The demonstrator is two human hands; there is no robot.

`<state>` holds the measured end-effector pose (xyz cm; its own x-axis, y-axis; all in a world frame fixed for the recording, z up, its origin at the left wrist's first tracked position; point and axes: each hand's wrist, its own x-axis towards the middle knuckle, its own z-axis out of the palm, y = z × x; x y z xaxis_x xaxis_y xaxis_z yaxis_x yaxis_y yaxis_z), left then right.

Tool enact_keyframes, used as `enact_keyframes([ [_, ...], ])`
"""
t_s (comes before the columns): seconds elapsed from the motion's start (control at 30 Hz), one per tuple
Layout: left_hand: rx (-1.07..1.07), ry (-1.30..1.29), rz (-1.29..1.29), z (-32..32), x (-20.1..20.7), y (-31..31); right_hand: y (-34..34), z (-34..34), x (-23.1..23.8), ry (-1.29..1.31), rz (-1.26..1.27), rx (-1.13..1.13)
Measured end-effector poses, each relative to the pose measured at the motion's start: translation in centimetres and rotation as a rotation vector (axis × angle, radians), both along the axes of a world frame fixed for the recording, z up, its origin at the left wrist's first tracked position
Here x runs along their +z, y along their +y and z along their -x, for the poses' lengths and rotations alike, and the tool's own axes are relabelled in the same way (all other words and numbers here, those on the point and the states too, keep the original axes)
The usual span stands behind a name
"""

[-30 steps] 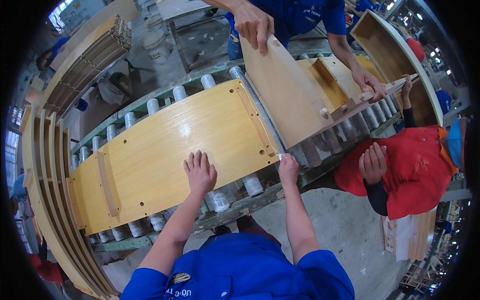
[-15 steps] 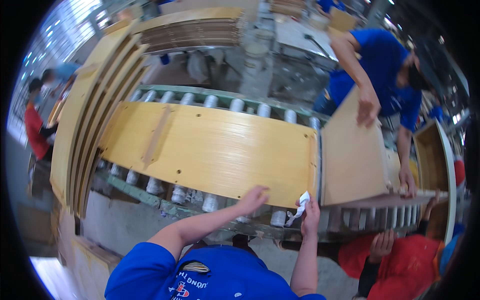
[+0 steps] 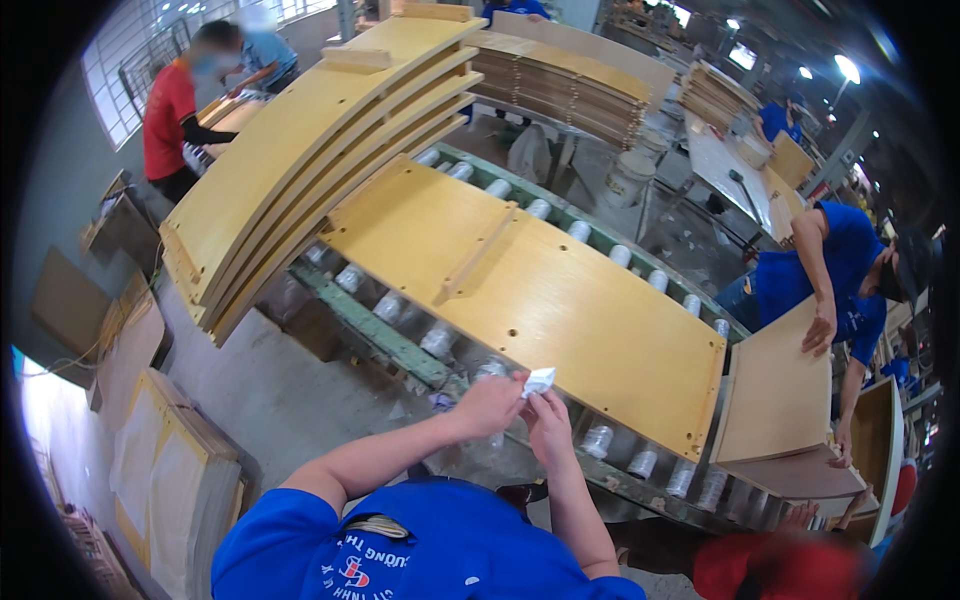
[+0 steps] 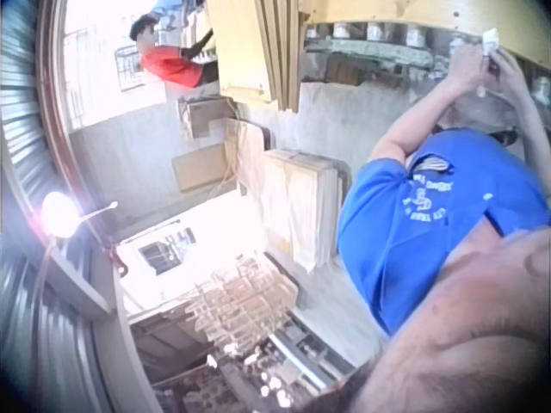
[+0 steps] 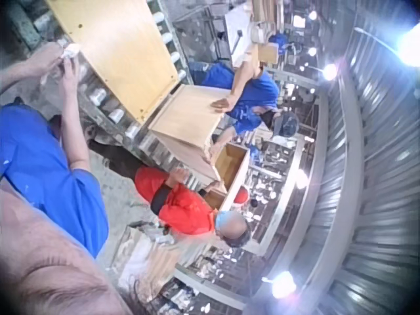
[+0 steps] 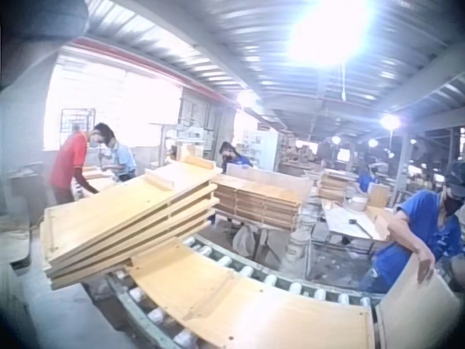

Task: The person wipes the surface of large wooden panels with a white cloth while they move along a roller conveyor. They occasionally adjust the cloth and continue wiping different sections of the panels as they pass by.

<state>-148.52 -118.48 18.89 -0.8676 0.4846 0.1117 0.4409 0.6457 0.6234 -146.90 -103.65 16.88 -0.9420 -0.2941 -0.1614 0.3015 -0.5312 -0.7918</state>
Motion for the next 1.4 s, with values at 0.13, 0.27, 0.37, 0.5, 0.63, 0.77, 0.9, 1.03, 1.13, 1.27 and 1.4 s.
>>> enact_keyframes([
  [0.13, 0.051, 0.246, 0.076, -1.5, 0.7, -8.0, -7.7, -0.6, -1.4, -0.048, 0.015, 0.097],
  [0.27, 0.162, -0.282, -0.311, -3.0, 0.8, -13.0, -13.1, 0.1, 0.2, -0.086, 0.096, 0.160],
  [0.37, 0.092, -1.078, -1.180, -3.0, 2.0, -15.2, -13.5, 1.8, 0.9, -0.140, 0.166, 0.312],
  [0.5, -0.021, -0.789, -0.991, -2.3, 0.8, -16.5, -14.5, 3.8, 1.0, -0.118, 0.191, 0.452],
  [0.63, 0.177, -0.542, -0.867, -0.6, 1.6, -15.8, -16.9, 6.0, 2.2, 0.002, 0.142, 0.348],
  [0.77, 0.353, -0.158, -0.612, 2.9, 3.0, -16.3, -18.5, 8.9, 3.6, 0.187, 0.072, 0.279],
  [0.9, 0.308, 0.224, -0.222, 6.5, 3.5, -16.2, -18.3, 11.1, 4.8, 0.198, 0.130, 0.233],
  [1.03, 0.240, 0.343, -0.032, 9.3, 3.6, -15.7, -17.8, 12.5, 3.8, 0.164, 0.191, 0.132],
  [1.13, 0.180, 0.275, 0.104, 10.6, 4.6, -15.0, -16.8, 13.4, 2.6, 0.123, 0.255, 0.065],
  [1.27, 0.077, 0.059, -0.166, 11.7, 4.3, -15.5, -16.5, 14.3, 2.6, 0.326, 0.023, -0.021],
  [1.4, -0.092, -0.398, -0.504, 12.0, 5.2, -16.8, -16.0, 14.3, 3.6, 0.252, 0.128, 0.045],
])
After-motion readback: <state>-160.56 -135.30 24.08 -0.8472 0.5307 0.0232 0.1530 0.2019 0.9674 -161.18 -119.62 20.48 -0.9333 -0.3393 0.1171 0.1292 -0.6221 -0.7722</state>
